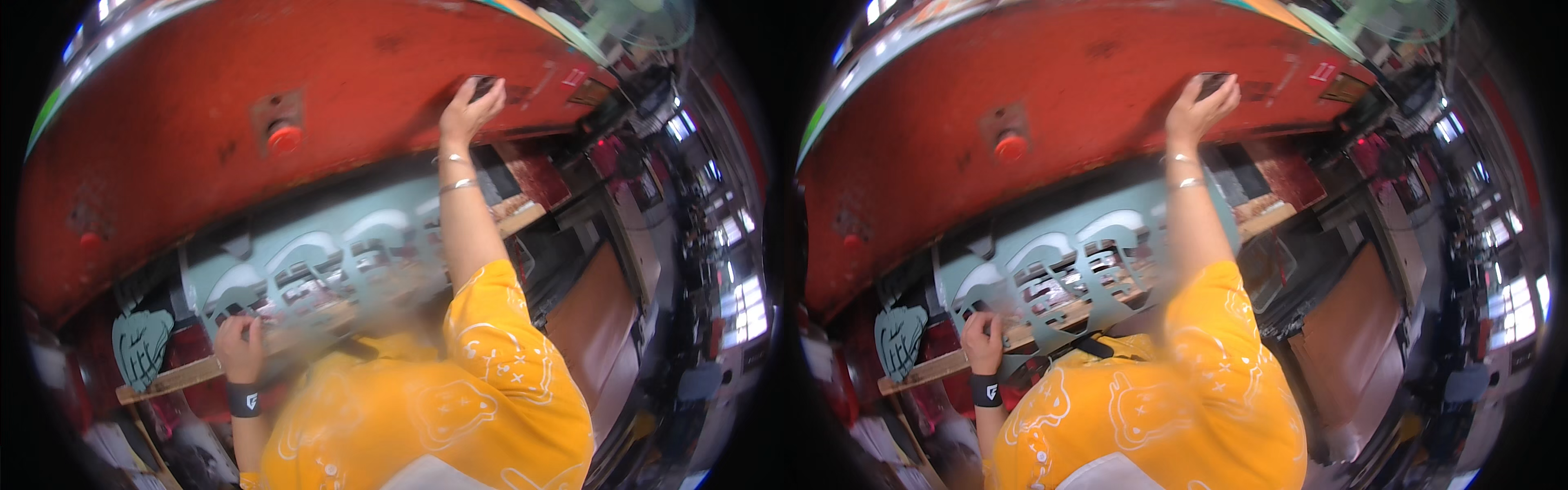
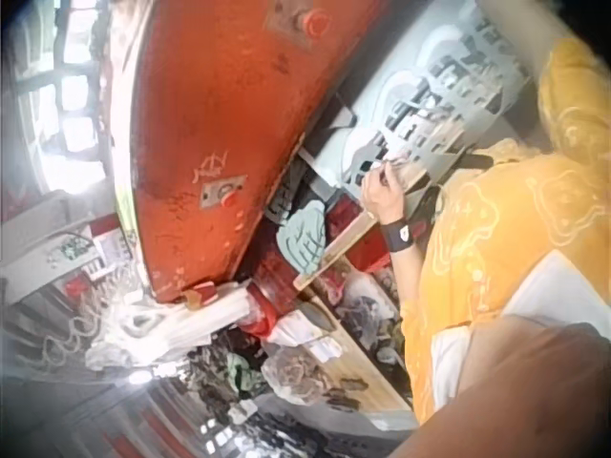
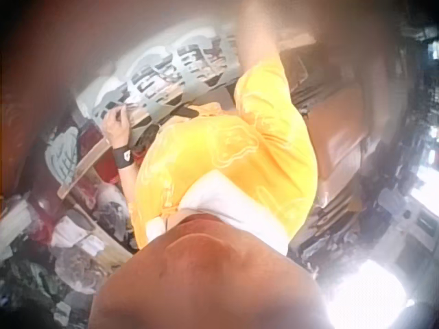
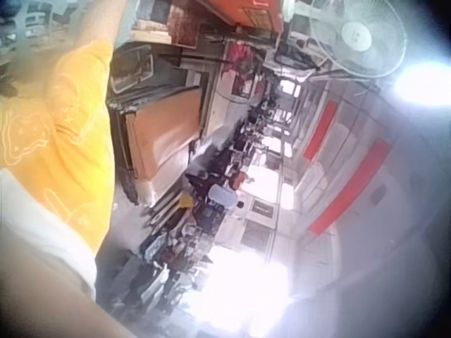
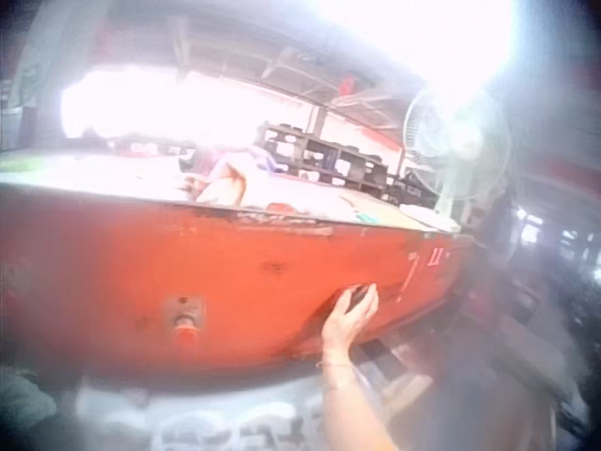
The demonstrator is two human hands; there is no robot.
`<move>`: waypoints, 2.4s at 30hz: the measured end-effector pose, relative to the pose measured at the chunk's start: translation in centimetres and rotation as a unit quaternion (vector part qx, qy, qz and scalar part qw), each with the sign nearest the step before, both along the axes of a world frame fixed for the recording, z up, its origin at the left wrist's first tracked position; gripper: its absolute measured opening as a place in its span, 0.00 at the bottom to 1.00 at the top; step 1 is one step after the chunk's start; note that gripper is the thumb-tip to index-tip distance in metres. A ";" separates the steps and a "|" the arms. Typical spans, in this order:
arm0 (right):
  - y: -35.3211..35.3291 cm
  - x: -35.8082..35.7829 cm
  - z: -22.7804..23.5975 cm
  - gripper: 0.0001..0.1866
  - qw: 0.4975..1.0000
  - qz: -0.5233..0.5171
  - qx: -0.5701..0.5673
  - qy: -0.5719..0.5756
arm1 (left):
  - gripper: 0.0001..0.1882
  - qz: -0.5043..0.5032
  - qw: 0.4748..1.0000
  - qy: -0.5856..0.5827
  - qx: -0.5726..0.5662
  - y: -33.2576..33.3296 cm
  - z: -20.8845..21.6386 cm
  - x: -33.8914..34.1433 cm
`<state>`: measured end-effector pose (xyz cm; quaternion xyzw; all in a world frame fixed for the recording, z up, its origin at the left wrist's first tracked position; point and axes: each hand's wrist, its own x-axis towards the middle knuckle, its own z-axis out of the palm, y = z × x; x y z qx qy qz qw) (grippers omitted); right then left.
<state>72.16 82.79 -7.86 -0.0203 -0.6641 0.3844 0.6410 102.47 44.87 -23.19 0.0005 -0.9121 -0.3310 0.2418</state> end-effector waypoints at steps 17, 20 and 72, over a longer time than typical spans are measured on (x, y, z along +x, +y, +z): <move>-6.2 24.0 -12.4 0.21 0.734 0.283 0.422 -0.450 | 0.15 -0.017 0.997 -0.028 -0.072 1.1 0.8 0.0; -6.6 24.7 -11.0 0.21 0.727 0.275 0.434 -0.456 | 0.16 0.000 0.996 -0.034 -0.087 0.9 0.7 0.8; -11.6 12.3 -8.8 0.31 0.725 0.360 0.369 -0.457 | 0.23 0.117 0.979 -0.121 -0.116 1.0 3.5 -8.9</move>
